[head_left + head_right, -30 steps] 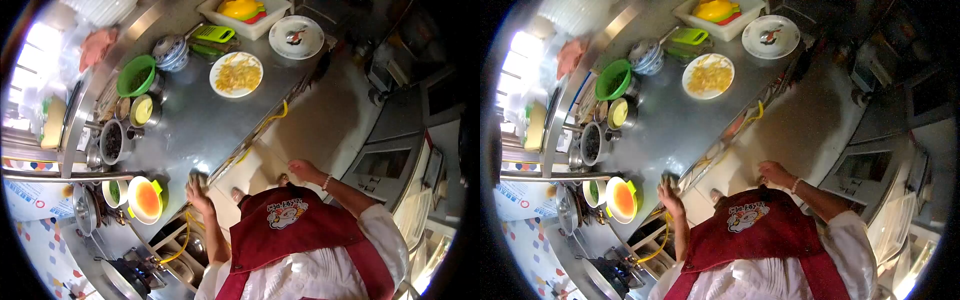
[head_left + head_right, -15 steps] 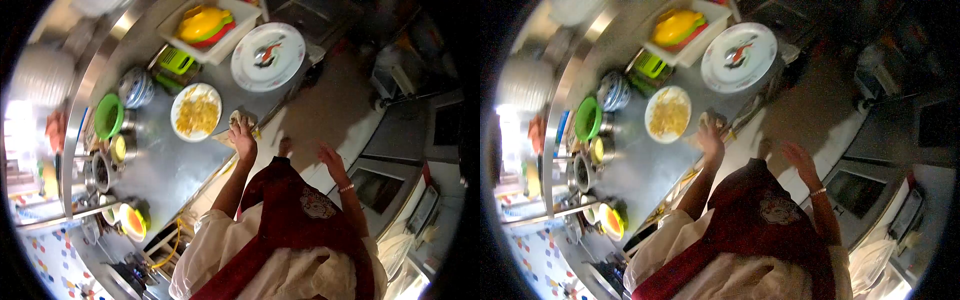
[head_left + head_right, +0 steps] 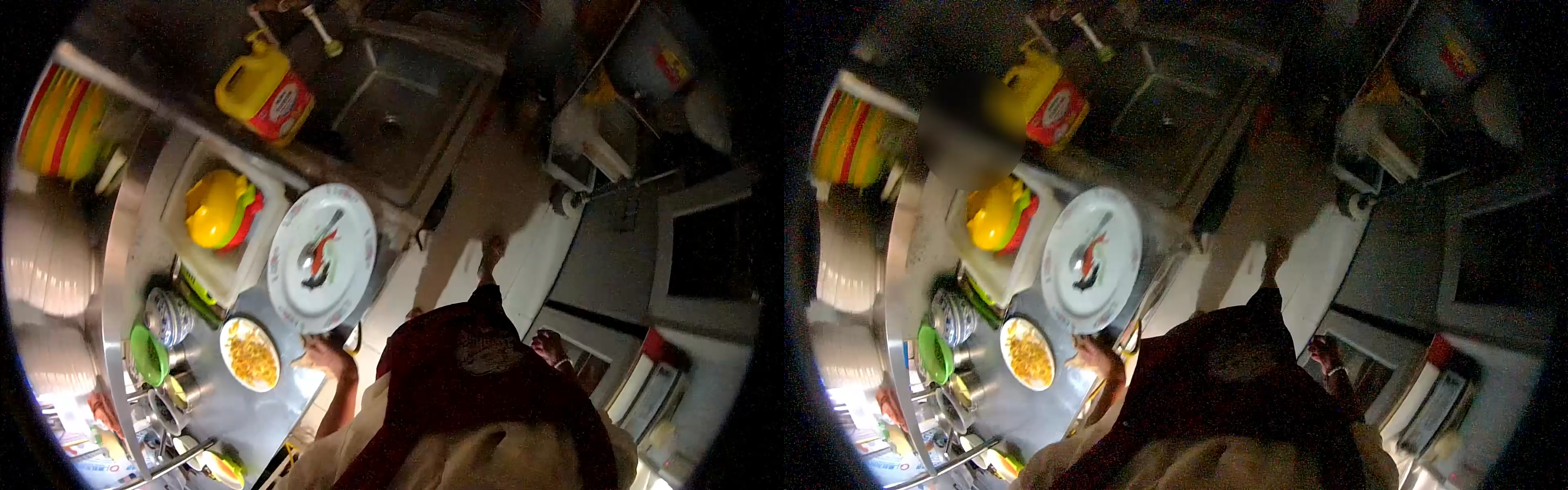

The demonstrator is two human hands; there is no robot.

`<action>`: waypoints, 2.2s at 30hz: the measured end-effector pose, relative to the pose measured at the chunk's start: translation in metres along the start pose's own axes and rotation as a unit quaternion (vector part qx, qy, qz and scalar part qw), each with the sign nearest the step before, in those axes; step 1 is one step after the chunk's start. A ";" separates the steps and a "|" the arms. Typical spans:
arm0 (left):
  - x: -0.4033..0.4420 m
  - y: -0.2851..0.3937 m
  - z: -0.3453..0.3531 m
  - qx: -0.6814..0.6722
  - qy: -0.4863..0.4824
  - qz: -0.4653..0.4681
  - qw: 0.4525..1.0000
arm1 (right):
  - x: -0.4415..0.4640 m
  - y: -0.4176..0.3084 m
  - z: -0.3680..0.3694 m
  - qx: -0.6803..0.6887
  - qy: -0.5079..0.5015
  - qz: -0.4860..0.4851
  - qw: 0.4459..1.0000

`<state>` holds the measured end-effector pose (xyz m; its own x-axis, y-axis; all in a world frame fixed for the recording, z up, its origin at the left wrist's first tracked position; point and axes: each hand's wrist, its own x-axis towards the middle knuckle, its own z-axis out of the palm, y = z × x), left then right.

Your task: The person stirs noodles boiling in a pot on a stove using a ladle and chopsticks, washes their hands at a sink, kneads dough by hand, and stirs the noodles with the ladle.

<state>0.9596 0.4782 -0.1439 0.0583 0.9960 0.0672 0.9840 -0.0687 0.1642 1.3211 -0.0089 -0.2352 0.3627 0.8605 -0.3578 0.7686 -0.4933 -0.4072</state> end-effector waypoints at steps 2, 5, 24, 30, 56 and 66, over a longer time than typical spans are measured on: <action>-0.003 0.033 -0.017 -0.073 0.028 -0.061 0.995 | 0.070 0.060 -0.049 0.004 0.054 0.004 0.999; -0.013 0.053 0.000 0.002 0.042 -0.150 0.988 | 0.154 0.143 -0.118 0.012 0.114 0.002 0.993; 0.192 0.731 0.011 -0.640 -0.409 -0.008 0.651 | 0.608 0.050 -0.559 0.341 -0.107 -0.085 0.930; 0.264 0.786 0.128 -0.363 -0.091 0.388 0.842 | 0.660 0.113 -0.634 0.288 -0.028 -0.089 0.953; 0.417 0.517 0.196 -0.106 0.087 -0.327 0.935 | 0.878 0.024 -0.670 -0.096 -0.368 -0.365 0.850; 0.412 0.844 0.003 -0.547 -0.184 0.162 0.801 | 0.839 0.145 -0.711 0.303 -0.082 -0.229 0.921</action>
<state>1.8150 0.8303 0.0190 0.5238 0.8516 0.0188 0.1837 -0.1345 0.9737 2.1115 0.7324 0.0030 -0.0493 0.9897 -0.1344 0.3670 -0.1072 -0.9240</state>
